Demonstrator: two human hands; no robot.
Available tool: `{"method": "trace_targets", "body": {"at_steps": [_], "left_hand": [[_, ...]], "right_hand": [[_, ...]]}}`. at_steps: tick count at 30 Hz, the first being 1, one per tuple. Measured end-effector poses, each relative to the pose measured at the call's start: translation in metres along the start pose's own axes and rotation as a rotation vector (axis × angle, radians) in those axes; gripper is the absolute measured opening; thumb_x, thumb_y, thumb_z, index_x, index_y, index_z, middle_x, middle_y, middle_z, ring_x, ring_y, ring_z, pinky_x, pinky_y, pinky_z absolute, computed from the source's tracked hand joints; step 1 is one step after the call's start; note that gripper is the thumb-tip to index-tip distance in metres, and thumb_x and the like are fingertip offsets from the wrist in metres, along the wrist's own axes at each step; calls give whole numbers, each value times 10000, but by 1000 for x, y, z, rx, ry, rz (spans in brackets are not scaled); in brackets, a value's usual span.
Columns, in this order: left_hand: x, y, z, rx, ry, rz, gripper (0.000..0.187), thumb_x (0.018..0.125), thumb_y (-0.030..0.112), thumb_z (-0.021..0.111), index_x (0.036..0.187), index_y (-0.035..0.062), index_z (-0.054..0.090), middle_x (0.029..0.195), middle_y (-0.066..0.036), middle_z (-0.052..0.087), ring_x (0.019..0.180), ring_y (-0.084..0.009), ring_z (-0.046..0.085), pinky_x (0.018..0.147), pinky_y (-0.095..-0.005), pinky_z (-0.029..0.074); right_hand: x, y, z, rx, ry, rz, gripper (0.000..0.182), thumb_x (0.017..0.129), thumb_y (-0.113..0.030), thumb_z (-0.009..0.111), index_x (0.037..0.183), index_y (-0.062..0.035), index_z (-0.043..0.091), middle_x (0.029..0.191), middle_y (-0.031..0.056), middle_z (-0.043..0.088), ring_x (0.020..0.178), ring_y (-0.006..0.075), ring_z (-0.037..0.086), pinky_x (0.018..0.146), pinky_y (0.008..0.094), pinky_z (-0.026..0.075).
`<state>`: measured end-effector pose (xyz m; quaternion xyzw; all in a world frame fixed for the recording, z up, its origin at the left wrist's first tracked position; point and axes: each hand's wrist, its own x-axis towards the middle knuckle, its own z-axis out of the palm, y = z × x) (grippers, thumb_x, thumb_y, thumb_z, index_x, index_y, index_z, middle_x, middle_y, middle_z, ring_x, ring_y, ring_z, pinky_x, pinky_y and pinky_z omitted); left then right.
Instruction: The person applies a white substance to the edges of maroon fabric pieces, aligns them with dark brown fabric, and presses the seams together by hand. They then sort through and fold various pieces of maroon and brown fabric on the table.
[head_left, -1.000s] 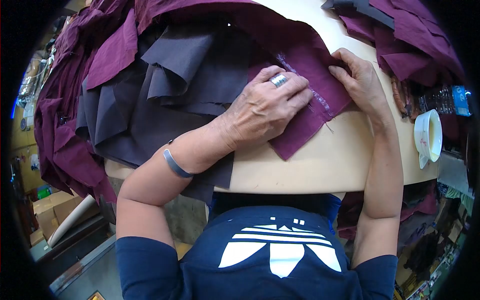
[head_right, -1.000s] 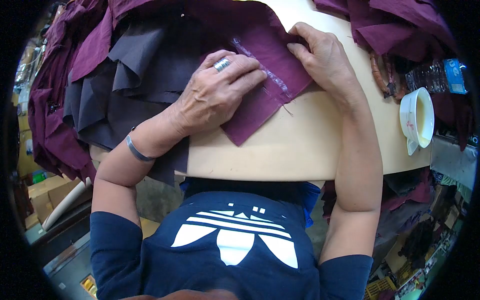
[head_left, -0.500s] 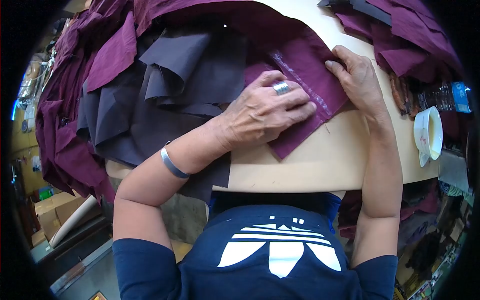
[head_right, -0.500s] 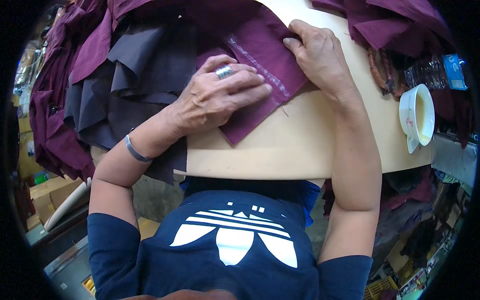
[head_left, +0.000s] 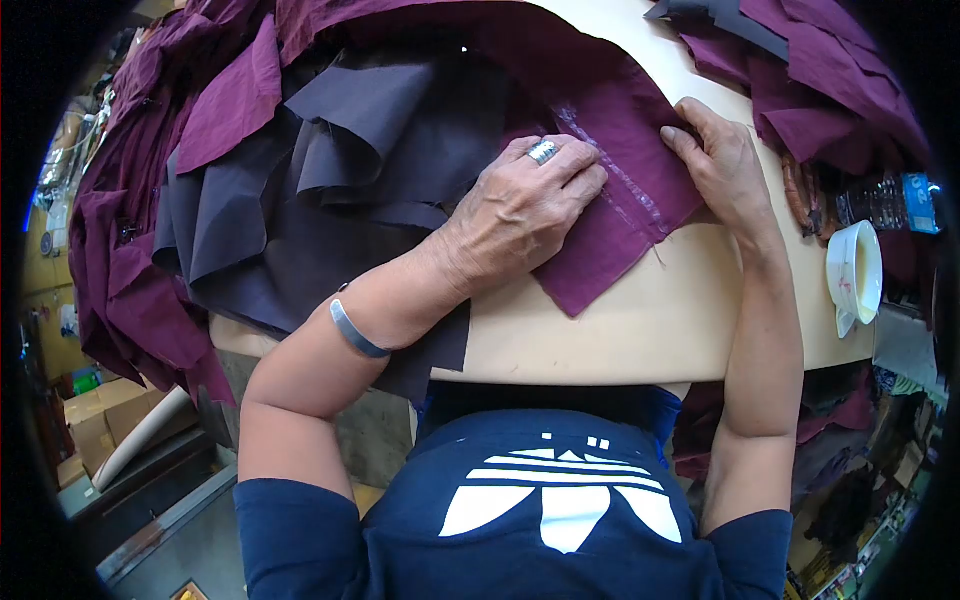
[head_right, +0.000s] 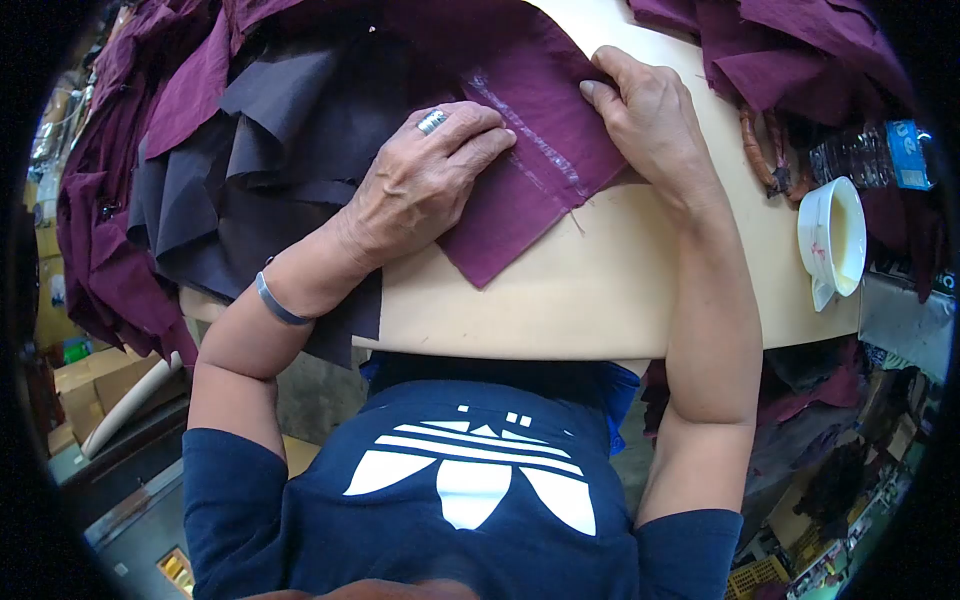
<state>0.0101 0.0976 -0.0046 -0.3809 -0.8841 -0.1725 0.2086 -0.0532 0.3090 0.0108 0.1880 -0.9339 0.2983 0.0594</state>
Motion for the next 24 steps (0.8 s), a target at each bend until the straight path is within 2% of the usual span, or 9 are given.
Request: {"method": "trace_targets", "body": {"at_steps": [4, 10, 13, 16, 19, 23, 24], "left_hand": [[-2, -1, 0, 12, -51, 29, 360, 687, -21, 566, 1042, 31, 607, 1040, -102, 558, 998, -246, 552, 873, -369, 430], [-1, 1, -3, -31, -113, 95, 407, 672, -13, 558, 1071, 59, 602, 1076, -77, 553, 1047, -240, 533, 874, -374, 416], [0, 1, -3, -88, -40, 79, 326, 700, -10, 576, 1020, 46, 601, 1049, -91, 547, 1016, -257, 538, 861, -379, 425], [-2, 0, -4, -192, 35, 14, 222, 729, 6, 610, 949, 34, 590, 1010, -108, 538, 950, -275, 550, 799, -367, 461], [-12, 0, -15, -234, 15, -64, 170, 744, 28, 638, 899, 22, 570, 978, -124, 531, 887, -283, 558, 721, -348, 487], [-16, 0, -21, -150, -5, 27, 280, 741, 9, 618, 1016, 19, 571, 1005, -131, 524, 909, -281, 561, 743, -360, 505], [-14, -2, -23, -107, -30, 26, 350, 734, 4, 611, 1081, 28, 567, 1050, -132, 524, 968, -285, 552, 804, -355, 501]], "right_hand": [[-1, -3, 0, -6, -5, 49, 145, 798, -133, 597, 879, -13, 579, 664, 187, 572, 622, 321, 572, 612, 381, 441], [3, 4, 2, 68, 1, -21, 162, 802, -150, 600, 897, -20, 594, 715, 158, 616, 682, 298, 602, 654, 376, 459], [8, -5, 8, 23, 73, 18, 177, 796, -147, 602, 912, -13, 596, 749, 144, 629, 710, 284, 612, 672, 368, 465], [11, -6, 6, 37, -37, 115, 192, 780, -134, 609, 918, -2, 592, 754, 145, 626, 703, 279, 608, 666, 361, 461], [4, -1, -6, 76, -168, -30, 190, 774, -122, 609, 914, 5, 586, 749, 148, 621, 689, 271, 599, 656, 353, 456], [0, -6, -14, 152, -342, -16, 205, 771, -130, 615, 914, 13, 581, 740, 159, 617, 681, 271, 593, 652, 348, 452], [0, -5, -13, 158, -349, -5, 209, 774, -136, 616, 917, 12, 582, 737, 160, 617, 680, 274, 594, 651, 350, 453]]}}
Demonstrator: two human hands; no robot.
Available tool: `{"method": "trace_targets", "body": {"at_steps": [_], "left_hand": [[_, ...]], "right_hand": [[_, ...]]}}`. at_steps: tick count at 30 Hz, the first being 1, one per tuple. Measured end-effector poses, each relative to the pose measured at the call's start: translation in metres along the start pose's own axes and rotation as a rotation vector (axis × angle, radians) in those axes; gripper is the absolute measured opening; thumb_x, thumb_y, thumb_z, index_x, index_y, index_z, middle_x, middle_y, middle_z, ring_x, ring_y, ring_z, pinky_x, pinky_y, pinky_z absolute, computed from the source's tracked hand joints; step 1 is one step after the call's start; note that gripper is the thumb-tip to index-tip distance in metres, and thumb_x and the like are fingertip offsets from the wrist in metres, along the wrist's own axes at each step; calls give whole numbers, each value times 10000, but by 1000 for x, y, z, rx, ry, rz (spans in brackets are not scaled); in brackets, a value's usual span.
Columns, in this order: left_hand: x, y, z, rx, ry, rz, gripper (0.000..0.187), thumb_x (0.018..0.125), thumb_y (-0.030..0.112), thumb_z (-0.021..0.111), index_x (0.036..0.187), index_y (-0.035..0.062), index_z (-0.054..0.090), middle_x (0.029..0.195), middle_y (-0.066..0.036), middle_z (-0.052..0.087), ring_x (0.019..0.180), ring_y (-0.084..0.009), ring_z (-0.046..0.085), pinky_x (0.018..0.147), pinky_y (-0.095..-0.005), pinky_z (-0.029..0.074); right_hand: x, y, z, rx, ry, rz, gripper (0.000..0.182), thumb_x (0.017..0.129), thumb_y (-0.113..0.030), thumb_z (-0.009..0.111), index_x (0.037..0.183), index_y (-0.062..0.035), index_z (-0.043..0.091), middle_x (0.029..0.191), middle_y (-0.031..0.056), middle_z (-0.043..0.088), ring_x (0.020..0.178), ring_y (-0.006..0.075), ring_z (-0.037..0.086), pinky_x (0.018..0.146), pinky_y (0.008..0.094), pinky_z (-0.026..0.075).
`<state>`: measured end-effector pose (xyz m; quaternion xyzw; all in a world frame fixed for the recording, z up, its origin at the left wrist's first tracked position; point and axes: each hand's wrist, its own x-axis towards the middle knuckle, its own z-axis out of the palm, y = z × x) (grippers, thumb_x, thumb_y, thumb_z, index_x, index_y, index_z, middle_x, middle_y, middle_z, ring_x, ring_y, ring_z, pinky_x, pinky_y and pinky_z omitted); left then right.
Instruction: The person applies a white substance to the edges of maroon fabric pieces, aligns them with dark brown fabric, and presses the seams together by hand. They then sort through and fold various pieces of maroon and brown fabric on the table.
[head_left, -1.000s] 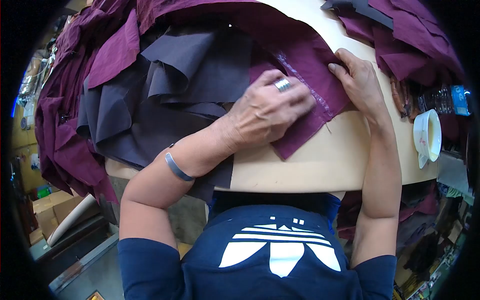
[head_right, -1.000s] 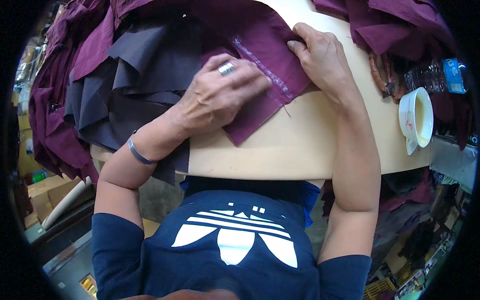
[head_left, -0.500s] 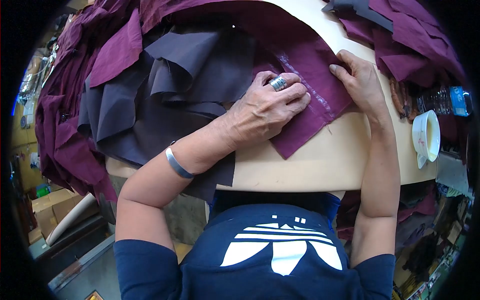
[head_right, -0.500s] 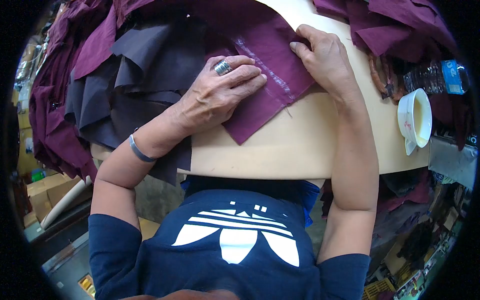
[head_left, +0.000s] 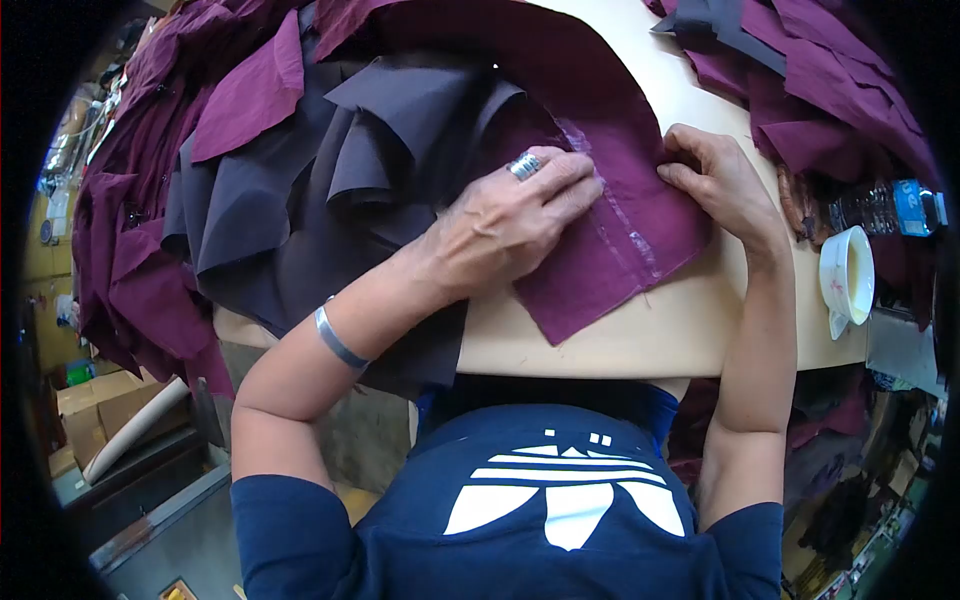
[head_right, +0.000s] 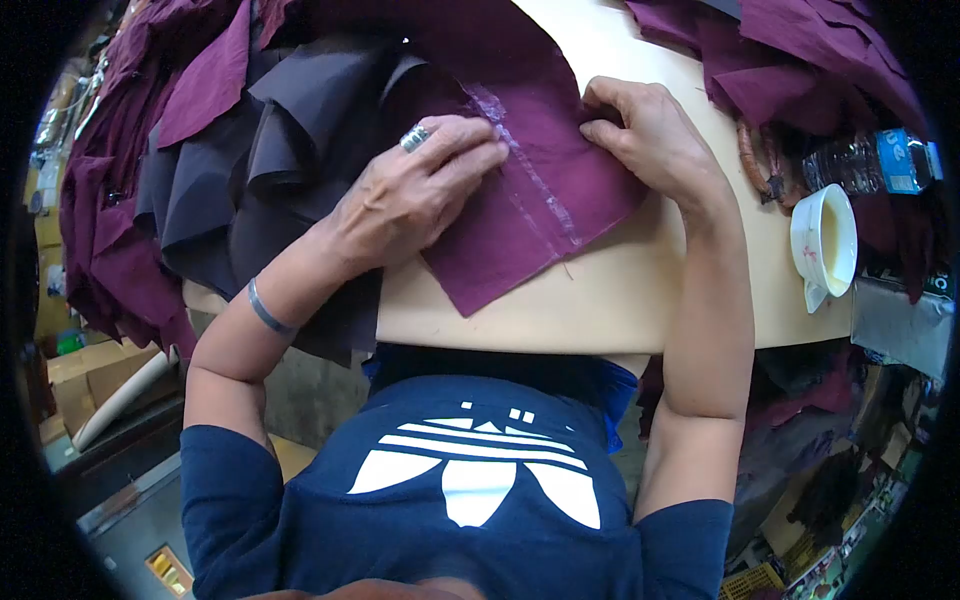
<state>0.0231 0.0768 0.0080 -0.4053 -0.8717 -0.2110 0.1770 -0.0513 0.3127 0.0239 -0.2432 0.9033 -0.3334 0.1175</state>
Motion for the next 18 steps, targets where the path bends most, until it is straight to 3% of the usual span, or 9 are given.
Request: {"method": "trace_targets", "body": {"at_steps": [3, 8, 18], "left_hand": [[2, -14, 8, 148, 24, -3, 376, 729, -7, 602, 1102, 28, 564, 1095, -129, 523, 1037, -285, 529, 854, -344, 487], [1, -16, 11, 100, -16, 2, 394, 687, -38, 589, 1077, 18, 577, 1105, -119, 526, 1104, -284, 497, 904, -360, 462], [-2, -11, 9, 166, -96, -15, 392, 677, -19, 593, 1066, 31, 587, 1059, -102, 554, 1095, -265, 521, 861, -366, 467]], "right_hand": [[4, -4, 8, -63, 129, 33, 234, 786, -176, 624, 932, 2, 587, 737, 163, 620, 685, 296, 602, 654, 366, 455], [11, -2, 25, -158, 345, -7, 243, 819, -235, 606, 936, -21, 597, 748, 172, 624, 714, 341, 609, 655, 409, 457], [12, -3, 18, -67, 339, 10, 203, 832, -184, 584, 793, 15, 571, 626, 188, 548, 563, 295, 542, 583, 378, 422]]}}
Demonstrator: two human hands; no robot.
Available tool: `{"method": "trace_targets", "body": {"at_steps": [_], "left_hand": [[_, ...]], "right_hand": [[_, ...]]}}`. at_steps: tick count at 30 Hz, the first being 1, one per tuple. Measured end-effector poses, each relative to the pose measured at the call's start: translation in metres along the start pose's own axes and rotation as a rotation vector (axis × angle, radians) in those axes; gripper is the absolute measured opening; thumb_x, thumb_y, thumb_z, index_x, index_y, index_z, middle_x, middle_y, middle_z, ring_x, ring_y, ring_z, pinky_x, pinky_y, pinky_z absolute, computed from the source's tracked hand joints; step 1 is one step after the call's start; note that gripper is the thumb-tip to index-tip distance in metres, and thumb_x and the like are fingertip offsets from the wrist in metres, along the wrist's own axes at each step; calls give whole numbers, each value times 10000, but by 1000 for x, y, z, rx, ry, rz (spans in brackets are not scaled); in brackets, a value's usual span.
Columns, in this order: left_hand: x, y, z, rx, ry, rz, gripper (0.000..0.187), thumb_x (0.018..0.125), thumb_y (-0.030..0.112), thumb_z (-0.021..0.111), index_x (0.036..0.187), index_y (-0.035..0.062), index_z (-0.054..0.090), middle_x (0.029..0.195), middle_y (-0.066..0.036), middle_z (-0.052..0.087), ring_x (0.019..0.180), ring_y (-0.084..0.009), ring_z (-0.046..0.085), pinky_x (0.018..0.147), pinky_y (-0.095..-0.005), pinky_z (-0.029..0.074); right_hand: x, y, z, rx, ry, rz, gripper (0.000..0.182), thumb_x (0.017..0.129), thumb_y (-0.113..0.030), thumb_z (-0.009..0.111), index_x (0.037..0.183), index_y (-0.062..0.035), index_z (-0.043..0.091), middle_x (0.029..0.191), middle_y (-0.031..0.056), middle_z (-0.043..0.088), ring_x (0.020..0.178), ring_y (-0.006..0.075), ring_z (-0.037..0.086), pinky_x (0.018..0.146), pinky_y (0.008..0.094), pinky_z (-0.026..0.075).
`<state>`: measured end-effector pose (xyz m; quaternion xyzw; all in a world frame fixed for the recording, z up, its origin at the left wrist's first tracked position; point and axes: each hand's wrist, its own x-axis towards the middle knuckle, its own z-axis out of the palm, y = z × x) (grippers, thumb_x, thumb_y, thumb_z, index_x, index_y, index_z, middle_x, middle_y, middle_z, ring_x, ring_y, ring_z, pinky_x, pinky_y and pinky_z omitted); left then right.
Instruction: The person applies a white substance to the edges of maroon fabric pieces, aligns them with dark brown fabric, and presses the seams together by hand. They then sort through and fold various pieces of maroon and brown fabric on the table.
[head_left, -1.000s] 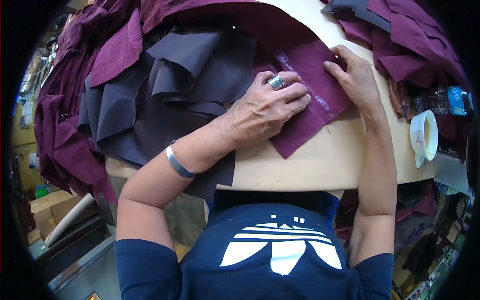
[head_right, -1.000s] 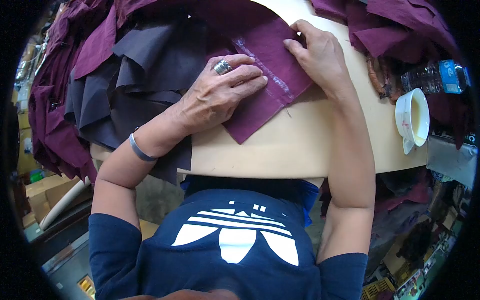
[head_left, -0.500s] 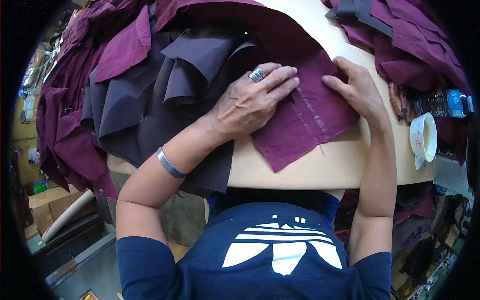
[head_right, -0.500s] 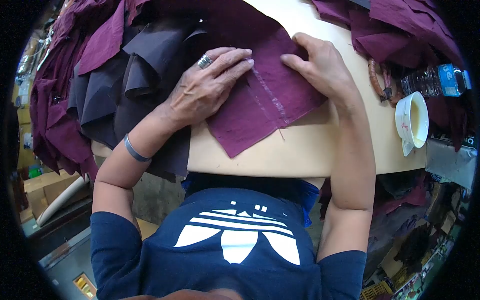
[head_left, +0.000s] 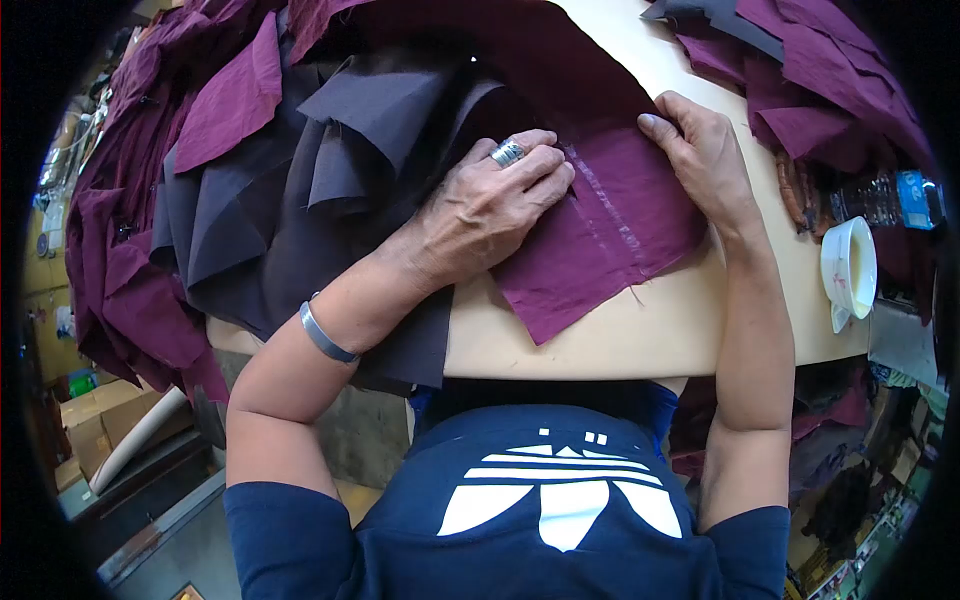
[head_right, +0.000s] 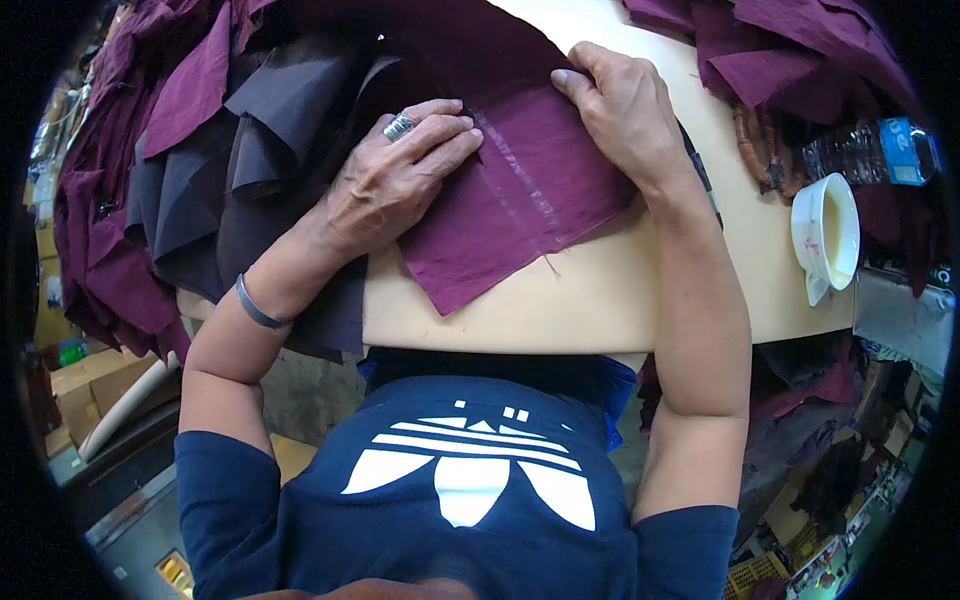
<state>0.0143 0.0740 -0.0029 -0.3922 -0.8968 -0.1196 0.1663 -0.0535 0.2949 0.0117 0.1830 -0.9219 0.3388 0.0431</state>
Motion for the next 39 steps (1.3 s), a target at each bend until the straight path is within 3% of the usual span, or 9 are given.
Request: {"method": "trace_targets", "body": {"at_steps": [11, 15, 18, 21, 22, 39], "left_hand": [[1, 2, -7, -59, -68, 132, 410, 693, 34, 578, 1075, 179, 618, 1060, -23, 589, 1059, -202, 545, 839, -370, 435], [0, 5, -1, -68, -19, 117, 387, 685, 52, 592, 1054, 162, 627, 1048, -4, 588, 1057, -194, 546, 845, -353, 434], [1, 3, -3, -123, -24, 92, 373, 683, 22, 593, 1047, 102, 620, 1057, -50, 575, 1067, -229, 537, 851, -359, 452], [3, -6, 6, -107, 182, -12, 367, 673, -31, 585, 1034, 36, 606, 1071, -104, 556, 1078, -278, 519, 871, -374, 463], [3, -8, 2, -85, 132, -41, 379, 661, -75, 572, 1034, -5, 585, 1070, -134, 544, 1079, -312, 506, 896, -376, 459], [-1, -9, -3, -42, 44, 34, 385, 671, -65, 550, 1045, 18, 593, 1082, -113, 556, 1005, -280, 534, 855, -348, 479]], "right_hand": [[1, 1, -2, -18, -47, -16, 184, 818, -167, 590, 829, 16, 587, 668, 188, 573, 590, 294, 553, 594, 374, 423], [0, -1, -2, -20, -50, 4, 186, 818, -172, 591, 842, 12, 591, 691, 188, 583, 620, 302, 567, 613, 372, 434], [2, -1, 0, 22, -34, -2, 189, 817, -181, 594, 853, 5, 593, 705, 189, 590, 643, 314, 576, 628, 374, 444], [10, -2, 12, 42, -9, -33, 197, 815, -195, 596, 857, -3, 592, 727, 192, 597, 680, 343, 582, 647, 392, 449], [13, -2, 17, 6, -10, -58, 199, 813, -199, 597, 857, -5, 592, 735, 194, 599, 693, 353, 582, 652, 400, 448], [19, -4, 18, -88, -61, -84, 218, 804, -211, 573, 851, 1, 589, 817, 219, 605, 801, 387, 573, 753, 428, 438]]}}
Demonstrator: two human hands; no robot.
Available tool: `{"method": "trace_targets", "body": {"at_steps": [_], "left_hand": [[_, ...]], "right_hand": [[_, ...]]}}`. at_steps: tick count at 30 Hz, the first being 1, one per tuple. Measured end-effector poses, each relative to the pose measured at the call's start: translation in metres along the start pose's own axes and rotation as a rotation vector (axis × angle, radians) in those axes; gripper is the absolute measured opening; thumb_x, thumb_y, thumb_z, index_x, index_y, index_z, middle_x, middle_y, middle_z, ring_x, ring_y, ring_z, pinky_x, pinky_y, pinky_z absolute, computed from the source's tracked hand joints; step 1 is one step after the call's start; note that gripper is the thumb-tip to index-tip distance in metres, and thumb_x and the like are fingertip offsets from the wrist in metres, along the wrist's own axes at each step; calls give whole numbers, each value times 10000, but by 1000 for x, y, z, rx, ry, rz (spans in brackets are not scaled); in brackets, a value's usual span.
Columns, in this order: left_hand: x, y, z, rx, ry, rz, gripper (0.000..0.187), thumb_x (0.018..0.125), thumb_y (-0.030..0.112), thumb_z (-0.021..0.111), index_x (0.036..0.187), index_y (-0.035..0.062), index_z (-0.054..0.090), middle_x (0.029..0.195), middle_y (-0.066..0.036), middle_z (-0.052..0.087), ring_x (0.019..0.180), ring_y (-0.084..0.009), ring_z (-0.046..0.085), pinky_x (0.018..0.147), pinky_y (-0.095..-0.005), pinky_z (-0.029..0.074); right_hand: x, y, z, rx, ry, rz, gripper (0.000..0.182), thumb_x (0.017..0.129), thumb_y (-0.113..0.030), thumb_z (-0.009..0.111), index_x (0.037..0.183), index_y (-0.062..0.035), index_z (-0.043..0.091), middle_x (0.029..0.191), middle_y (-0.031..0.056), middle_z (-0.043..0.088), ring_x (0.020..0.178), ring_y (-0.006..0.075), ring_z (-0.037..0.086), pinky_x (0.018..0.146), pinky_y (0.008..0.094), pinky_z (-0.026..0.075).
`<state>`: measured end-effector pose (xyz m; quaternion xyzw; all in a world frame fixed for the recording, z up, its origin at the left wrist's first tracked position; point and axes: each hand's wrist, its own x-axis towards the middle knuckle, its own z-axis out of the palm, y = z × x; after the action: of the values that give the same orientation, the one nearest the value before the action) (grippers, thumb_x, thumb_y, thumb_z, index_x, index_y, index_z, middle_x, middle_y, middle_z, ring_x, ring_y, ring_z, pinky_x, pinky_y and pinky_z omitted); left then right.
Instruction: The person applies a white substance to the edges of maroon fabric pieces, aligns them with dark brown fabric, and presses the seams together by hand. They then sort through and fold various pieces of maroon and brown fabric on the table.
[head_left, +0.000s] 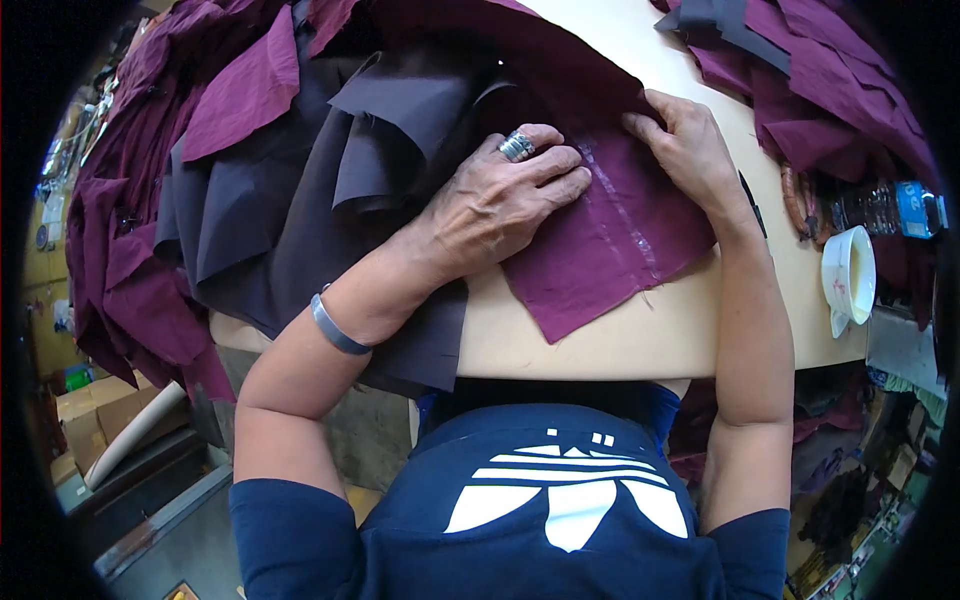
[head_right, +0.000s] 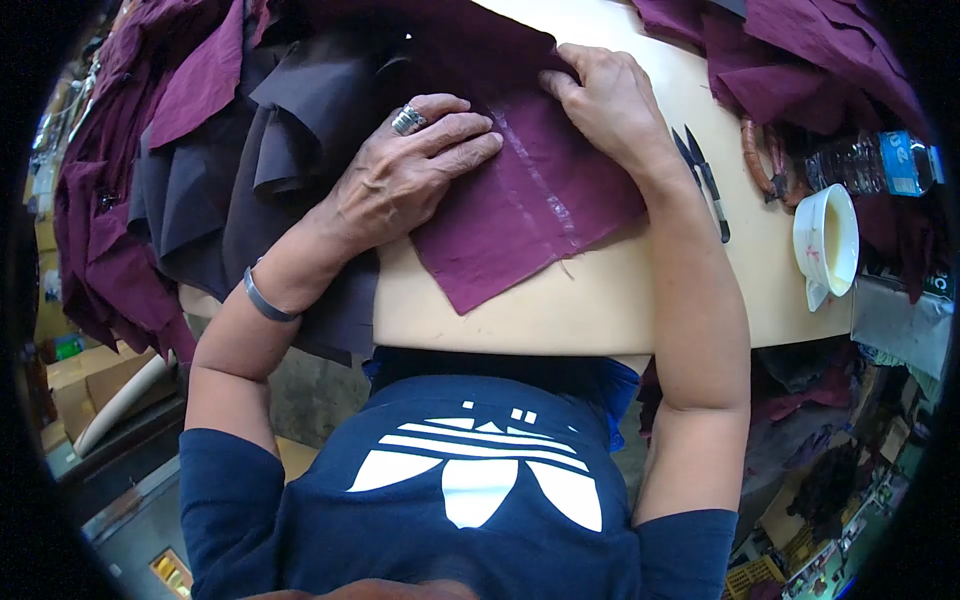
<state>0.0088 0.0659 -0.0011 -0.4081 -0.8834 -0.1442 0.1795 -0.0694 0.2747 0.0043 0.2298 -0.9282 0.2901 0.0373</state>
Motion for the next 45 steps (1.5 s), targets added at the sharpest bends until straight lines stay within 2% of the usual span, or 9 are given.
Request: {"method": "trace_targets", "body": {"at_steps": [5, 8, 14, 26, 29, 35, 38, 43, 45], "left_hand": [[2, -8, 4, 80, 55, -98, 386, 684, -49, 559, 1063, 23, 583, 1089, -111, 554, 1017, -277, 539, 840, -344, 481], [3, -8, 7, 64, 60, -141, 389, 689, -52, 557, 1071, 20, 575, 1092, -120, 549, 1007, -272, 549, 827, -339, 484], [4, -12, 8, 105, 98, -84, 381, 676, -54, 557, 1052, 2, 569, 1047, -123, 549, 962, -265, 564, 802, -330, 497], [4, -7, 1, 197, -28, -75, 384, 687, -25, 542, 1061, 52, 573, 1031, -114, 550, 973, -250, 556, 752, -330, 516], [2, -5, -1, 215, -32, -73, 395, 697, -23, 542, 1070, 100, 579, 1068, -130, 539, 995, -273, 545, 760, -348, 515], [-2, 3, -6, 160, -124, -50, 539, 748, 3, 533, 1207, 287, 535, 1120, -180, 516, 1026, -328, 530, 822, -398, 486], [-3, 19, -10, 165, -145, -17, 583, 763, 18, 527, 1239, 355, 506, 1112, -187, 516, 1004, -342, 533, 842, -412, 473], [0, 28, -26, -30, -147, -26, 268, 733, 15, 547, 999, 37, 568, 929, -116, 551, 856, -243, 595, 711, -309, 519], [-1, 20, -25, 17, -131, -63, 269, 731, 5, 547, 997, 34, 570, 931, -115, 547, 833, -245, 595, 688, -306, 522]], "right_hand": [[2, 8, 0, -27, -22, -6, 267, 808, -255, 569, 931, -23, 618, 874, 213, 621, 842, 364, 593, 769, 409, 449], [20, -7, -10, -86, -255, 220, 313, 809, -299, 574, 976, -40, 628, 900, 194, 633, 866, 338, 603, 772, 395, 461], [24, -5, 5, -102, -23, 84, 315, 805, -337, 592, 959, -68, 647, 839, 155, 651, 796, 302, 623, 742, 379, 469], [25, 3, -1, 62, -88, 155, 281, 805, -321, 589, 933, -83, 667, 797, 101, 662, 754, 247, 626, 716, 349, 464], [25, -2, -3, 111, -150, 213, 267, 844, -236, 594, 949, 7, 629, 715, 20, 616, 661, 72, 537, 649, 247, 445], [24, 6, -1, 102, -118, 79, 246, 847, -213, 583, 923, 18, 617, 706, 33, 598, 655, 78, 514, 651, 256, 437], [22, 0, -12, 64, -223, 112, 269, 810, -255, 577, 930, -25, 648, 761, 127, 649, 699, 215, 603, 697, 329, 457], [5, 5, -27, 276, -391, 39, 254, 796, -195, 577, 928, 15, 636, 739, 135, 642, 671, 170, 582, 690, 304, 454], [4, 5, -26, 347, -443, 74, 251, 789, -209, 592, 916, 3, 640, 744, 139, 642, 661, 193, 589, 691, 315, 455]]}}
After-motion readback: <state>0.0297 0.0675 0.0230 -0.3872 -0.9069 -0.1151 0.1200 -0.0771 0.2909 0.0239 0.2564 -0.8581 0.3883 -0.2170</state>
